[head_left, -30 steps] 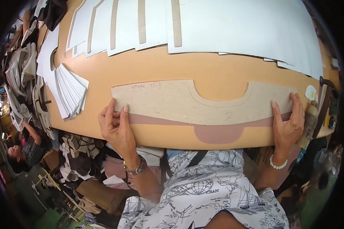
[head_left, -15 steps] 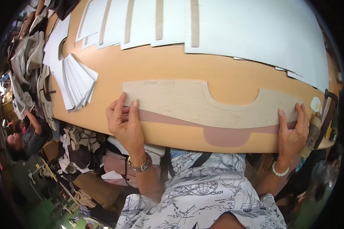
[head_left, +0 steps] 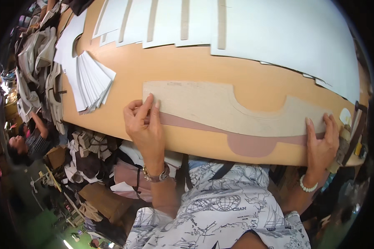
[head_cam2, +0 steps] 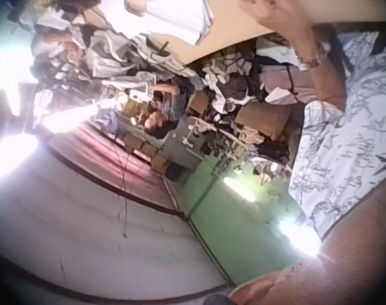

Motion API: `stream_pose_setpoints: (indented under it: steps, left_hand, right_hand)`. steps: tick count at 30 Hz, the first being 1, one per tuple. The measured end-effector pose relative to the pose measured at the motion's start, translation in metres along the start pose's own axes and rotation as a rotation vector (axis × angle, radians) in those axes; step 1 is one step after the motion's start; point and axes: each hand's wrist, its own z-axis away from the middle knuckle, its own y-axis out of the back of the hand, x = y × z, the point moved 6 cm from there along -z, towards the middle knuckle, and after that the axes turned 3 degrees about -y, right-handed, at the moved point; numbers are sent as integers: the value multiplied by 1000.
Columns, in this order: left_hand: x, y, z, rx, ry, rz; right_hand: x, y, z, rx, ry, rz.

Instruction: The person applies glue from a bottle onto the edge of a white leather strip, folds the strip onto itself to create a finished edge, hammers the bonded edge with a wooden hammer, and then uses a pencil to mark a piece of brown leather using a cardboard template.

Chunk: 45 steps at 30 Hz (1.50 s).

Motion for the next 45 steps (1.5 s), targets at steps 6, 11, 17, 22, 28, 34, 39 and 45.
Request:
stream_pose_setpoints:
  steps: [6,11,17,22,28,34,39,45]
  left_hand:
    - [36,-19,-1,-146,-342,-164]
    - [94,-41,28,-207,-476,-303]
    - [95,-48,33,-277,-447,-322]
    - [92,-40,30,-287,-438,-357]
    - [93,-49,30,-311,-464,-325]
    - [90,-43,28,-318,-457,-347]
    - [93,-45,30,-327,-453,-386]
    - [94,-45,32,-263,-513,-437]
  right_hand:
    - [-4,2,-10,-88,43,96]
    - [-8,6,-21,-162,2,98]
    - [28,55,-34,83,198,-228]
    - [178,115,-98,561,-166,-373]
    - [333,53,-161,500,-405,-103]
    - [347,8,-199,401,-506,-203]
    - [354,60,-193,841,-417,-100]
    - [253,124,-135,674,-301,-1305]
